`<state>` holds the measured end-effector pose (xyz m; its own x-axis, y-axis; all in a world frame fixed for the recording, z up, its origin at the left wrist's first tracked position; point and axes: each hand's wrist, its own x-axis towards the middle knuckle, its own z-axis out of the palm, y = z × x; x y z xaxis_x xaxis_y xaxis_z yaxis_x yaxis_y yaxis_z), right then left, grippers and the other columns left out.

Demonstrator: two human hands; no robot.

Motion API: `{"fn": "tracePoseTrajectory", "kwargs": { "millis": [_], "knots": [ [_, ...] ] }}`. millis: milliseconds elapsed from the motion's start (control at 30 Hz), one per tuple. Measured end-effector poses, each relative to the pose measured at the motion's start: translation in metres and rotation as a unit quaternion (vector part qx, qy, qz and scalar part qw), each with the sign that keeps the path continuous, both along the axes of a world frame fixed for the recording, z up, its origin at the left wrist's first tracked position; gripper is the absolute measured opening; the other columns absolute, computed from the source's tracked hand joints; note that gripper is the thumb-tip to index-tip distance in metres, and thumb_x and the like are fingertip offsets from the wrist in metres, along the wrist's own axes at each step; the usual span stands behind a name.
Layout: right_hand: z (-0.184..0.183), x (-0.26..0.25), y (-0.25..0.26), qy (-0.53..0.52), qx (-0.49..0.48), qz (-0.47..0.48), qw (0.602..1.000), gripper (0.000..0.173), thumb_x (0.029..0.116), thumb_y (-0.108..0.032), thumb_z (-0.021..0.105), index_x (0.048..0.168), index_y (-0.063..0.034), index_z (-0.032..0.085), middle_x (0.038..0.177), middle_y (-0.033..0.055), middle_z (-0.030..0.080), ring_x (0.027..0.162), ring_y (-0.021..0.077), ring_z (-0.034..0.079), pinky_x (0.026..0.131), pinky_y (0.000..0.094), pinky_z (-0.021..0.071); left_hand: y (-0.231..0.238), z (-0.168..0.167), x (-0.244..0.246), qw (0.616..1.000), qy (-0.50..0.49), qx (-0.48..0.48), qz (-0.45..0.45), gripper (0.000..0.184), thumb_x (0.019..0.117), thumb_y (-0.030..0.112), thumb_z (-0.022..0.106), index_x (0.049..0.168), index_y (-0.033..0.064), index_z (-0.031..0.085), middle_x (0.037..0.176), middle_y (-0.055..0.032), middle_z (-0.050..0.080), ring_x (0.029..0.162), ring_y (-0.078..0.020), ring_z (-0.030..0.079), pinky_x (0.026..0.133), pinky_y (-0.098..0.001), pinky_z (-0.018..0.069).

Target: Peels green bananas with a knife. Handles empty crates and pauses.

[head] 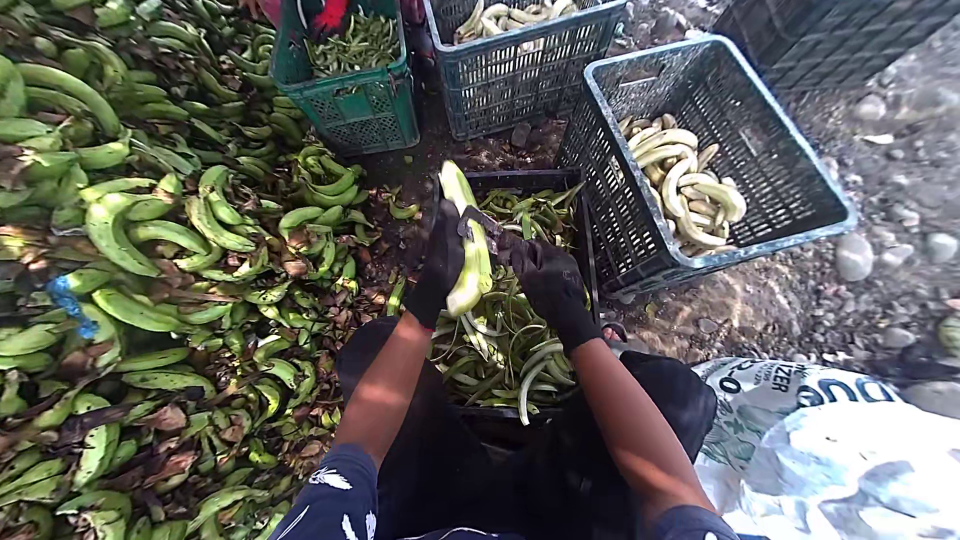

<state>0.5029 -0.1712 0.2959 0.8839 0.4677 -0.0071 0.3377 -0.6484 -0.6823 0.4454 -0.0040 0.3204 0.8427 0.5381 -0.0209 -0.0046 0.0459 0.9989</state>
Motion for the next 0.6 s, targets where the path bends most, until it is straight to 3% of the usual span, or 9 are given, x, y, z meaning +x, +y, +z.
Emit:
{"fn": "tracePoseTrajectory", "kwargs": {
  "millis": [33,67,167,300,333,400,500,533,600],
  "knots": [
    [-0.003,0.012,-0.001,0.032,0.019,-0.031,0.999,0.05,0.1042,-0.051,0.047,0.103,-0.0055,0.069,0.093,0.0173,0.068,0.093,0.0353,0.066,0.081,0.0607,0.0486,-0.006,0.001,-0.008,0.992,0.081,0.043,-0.086,0.053,0.1135,0.029,0.017,0.145,-0.0041,0.044,0.114,-0.0152,0.065,0.097,-0.0155,0.065,0.088,-0.0352,0.0551],
    [-0.007,0.023,-0.005,0.059,0.031,-0.051,0.996,0.054,0.1049,-0.053,0.044,0.106,-0.006,0.069,0.093,0.0169,0.068,0.092,0.0343,0.066,0.081,0.0614,0.0491,-0.012,-0.005,-0.016,0.977,0.118,0.068,-0.163,0.054,0.1125,0.034,0.018,0.146,-0.0006,0.043,0.116,-0.0132,0.064,0.099,-0.0122,0.064,0.089,-0.0331,0.0555],
    [-0.006,0.042,-0.018,0.111,0.053,-0.062,0.99,0.057,0.1088,-0.051,0.036,0.125,-0.0059,0.067,0.11,0.0191,0.07,0.105,0.0341,0.067,0.092,0.062,0.0489,-0.021,-0.028,-0.029,0.962,0.091,-0.044,-0.254,0.055,0.109,0.052,0.027,0.139,0.0107,0.047,0.097,-0.0083,0.068,0.077,-0.0151,0.068,0.067,-0.0342,0.0597],
    [-0.002,0.013,-0.005,0.041,0.039,-0.014,0.998,0.06,0.1048,-0.059,0.04,0.104,-0.0063,0.067,0.088,0.015,0.066,0.084,0.0322,0.065,0.075,0.0584,0.0495,-0.008,-0.03,0.005,0.984,-0.095,-0.149,-0.003,0.066,0.1084,0.051,0.013,0.143,0.002,0.04,0.101,-0.0112,0.069,0.085,-0.0189,0.071,0.076,-0.0375,0.0625],
    [-0.001,0.001,-0.001,0.012,0.014,0.014,1.0,0.056,0.105,-0.055,0.043,0.105,-0.0056,0.068,0.09,0.0162,0.067,0.087,0.0345,0.066,0.076,0.0593,0.0514,-0.001,-0.031,0.011,0.971,-0.166,-0.167,0.052,0.065,0.1081,0.053,0.013,0.142,0.0042,0.04,0.107,-0.0098,0.065,0.092,-0.0173,0.067,0.083,-0.037,0.0599],
    [-0.002,-0.019,0.003,-0.062,-0.023,0.074,0.995,0.048,0.1015,-0.047,0.054,0.111,-0.0029,0.07,0.098,0.0199,0.069,0.095,0.039,0.068,0.082,0.0597,0.0529,0.019,-0.032,0.018,0.929,-0.252,-0.219,0.16,0.073,0.1038,0.065,0.011,0.135,0.008,0.044,0.11,-0.0101,0.066,0.097,-0.019,0.066,0.085,-0.0402,0.0585],
    [0.0,-0.026,0.011,-0.109,-0.056,0.084,0.989,0.048,0.0946,-0.05,0.065,0.106,-0.0039,0.071,0.095,0.0216,0.069,0.096,0.0427,0.067,0.082,0.0608,0.0521,0.03,-0.014,0.006,0.921,-0.181,-0.133,0.319,0.065,0.1098,0.046,0.006,0.158,0.0075,0.025,0.142,-0.0137,0.052,0.126,-0.0191,0.054,0.106,-0.0398,0.0471],
    [0.0,-0.024,0.012,-0.117,-0.045,0.079,0.989,0.052,0.0961,-0.053,0.062,0.106,-0.0028,0.071,0.096,0.0222,0.069,0.096,0.0435,0.067,0.083,0.0619,0.0518,0.026,-0.006,0.004,0.917,-0.17,-0.156,0.325,0.063,0.1103,0.046,0.006,0.156,0.0079,0.027,0.137,-0.0125,0.056,0.122,-0.018,0.058,0.103,-0.0386,0.0495],
    [0.003,-0.018,0.009,-0.104,-0.01,0.065,0.992,0.055,0.0998,-0.052,0.055,0.11,-0.0005,0.071,0.1,0.0235,0.07,0.098,0.0435,0.067,0.084,0.0624,0.0511,0.017,-0.01,0.006,0.925,-0.216,-0.228,0.214,0.066,0.1072,0.057,0.005,0.135,0.0093,0.041,0.104,-0.0076,0.067,0.091,-0.0165,0.068,0.079,-0.0364,0.0602]
  ]
}}
